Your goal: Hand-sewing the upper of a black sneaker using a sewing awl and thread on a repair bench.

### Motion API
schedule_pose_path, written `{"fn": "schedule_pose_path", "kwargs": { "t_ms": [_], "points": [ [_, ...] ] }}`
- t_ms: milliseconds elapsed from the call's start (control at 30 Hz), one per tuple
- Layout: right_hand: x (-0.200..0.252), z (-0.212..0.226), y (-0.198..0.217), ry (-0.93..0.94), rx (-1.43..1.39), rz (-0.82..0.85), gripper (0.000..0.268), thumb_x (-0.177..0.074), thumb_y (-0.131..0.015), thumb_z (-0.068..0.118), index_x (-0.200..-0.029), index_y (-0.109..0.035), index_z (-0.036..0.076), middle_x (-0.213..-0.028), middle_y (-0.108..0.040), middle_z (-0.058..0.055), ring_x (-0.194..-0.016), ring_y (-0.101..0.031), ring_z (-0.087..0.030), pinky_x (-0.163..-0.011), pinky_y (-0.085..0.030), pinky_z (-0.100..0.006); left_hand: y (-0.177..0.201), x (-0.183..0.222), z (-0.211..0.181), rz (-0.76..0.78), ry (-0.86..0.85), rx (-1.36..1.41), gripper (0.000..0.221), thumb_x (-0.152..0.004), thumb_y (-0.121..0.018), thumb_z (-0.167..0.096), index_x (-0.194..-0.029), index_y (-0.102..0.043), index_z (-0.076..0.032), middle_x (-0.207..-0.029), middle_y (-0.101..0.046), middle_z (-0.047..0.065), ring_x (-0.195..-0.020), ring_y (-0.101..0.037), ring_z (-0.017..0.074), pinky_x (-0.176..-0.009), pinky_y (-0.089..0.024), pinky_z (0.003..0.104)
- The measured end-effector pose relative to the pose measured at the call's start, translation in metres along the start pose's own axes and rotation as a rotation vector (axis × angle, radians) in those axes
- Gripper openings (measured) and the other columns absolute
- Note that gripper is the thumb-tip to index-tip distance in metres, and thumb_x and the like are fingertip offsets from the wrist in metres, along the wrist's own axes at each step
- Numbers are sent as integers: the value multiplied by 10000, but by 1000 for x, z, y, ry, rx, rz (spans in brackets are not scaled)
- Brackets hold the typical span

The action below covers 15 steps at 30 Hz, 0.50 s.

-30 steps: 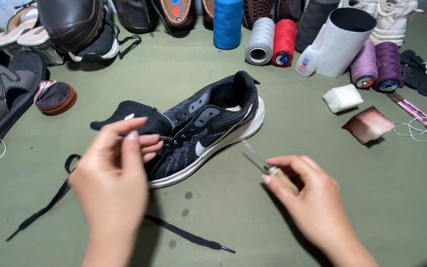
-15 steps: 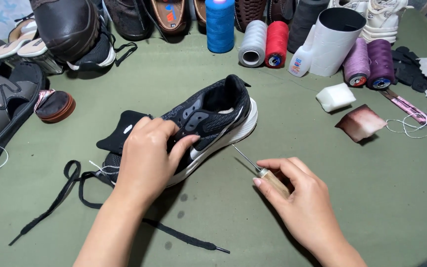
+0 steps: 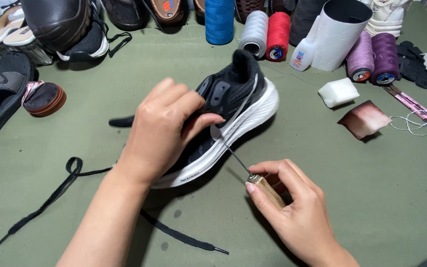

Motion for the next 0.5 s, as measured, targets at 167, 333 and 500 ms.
{"fn": "schedule_pose_path", "kwargs": {
  "t_ms": [167, 333, 500],
  "points": [
    [-2, 0, 0, -7, 21, 6, 211, -882, -731, 238, -1085, -749, 184, -945, -740, 56, -785, -671, -77, -760, -493, -225, -2, -12, -13, -17, -136, -111, 437, -1047, -729, -321, -813, -505, -28, -776, -438, 83, -758, -411, 288, -665, -399, 409],
    [-2, 5, -5, 61, 36, 39, 298, -910, -704, 246, -1204, -735, 202, -981, -731, 41, -825, -663, -96, -808, -478, -227, -18, 5, -2, -15, -69, -245, 460, -1019, -740, -406, -812, -519, -60, -780, -466, 67, -774, -450, 303, -664, -399, 421],
    [-2, 8, -9, 67, 16, 72, 339, -931, -680, 237, -1263, -745, 252, -1030, -746, 49, -806, -690, -81, -746, -493, -221, -11, 7, 19, -91, 138, -64, 304, -910, -855, -283, -836, -670, -53, -766, -585, 32, -766, -469, 268, -735, -439, 396]
  ]
}}
Point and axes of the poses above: each hand's wrist, its own x-axis away from the middle knuckle, its own y-axis out of the back of the hand, z = x × y, the point moved 10 cm from there along -x, towards the middle knuckle
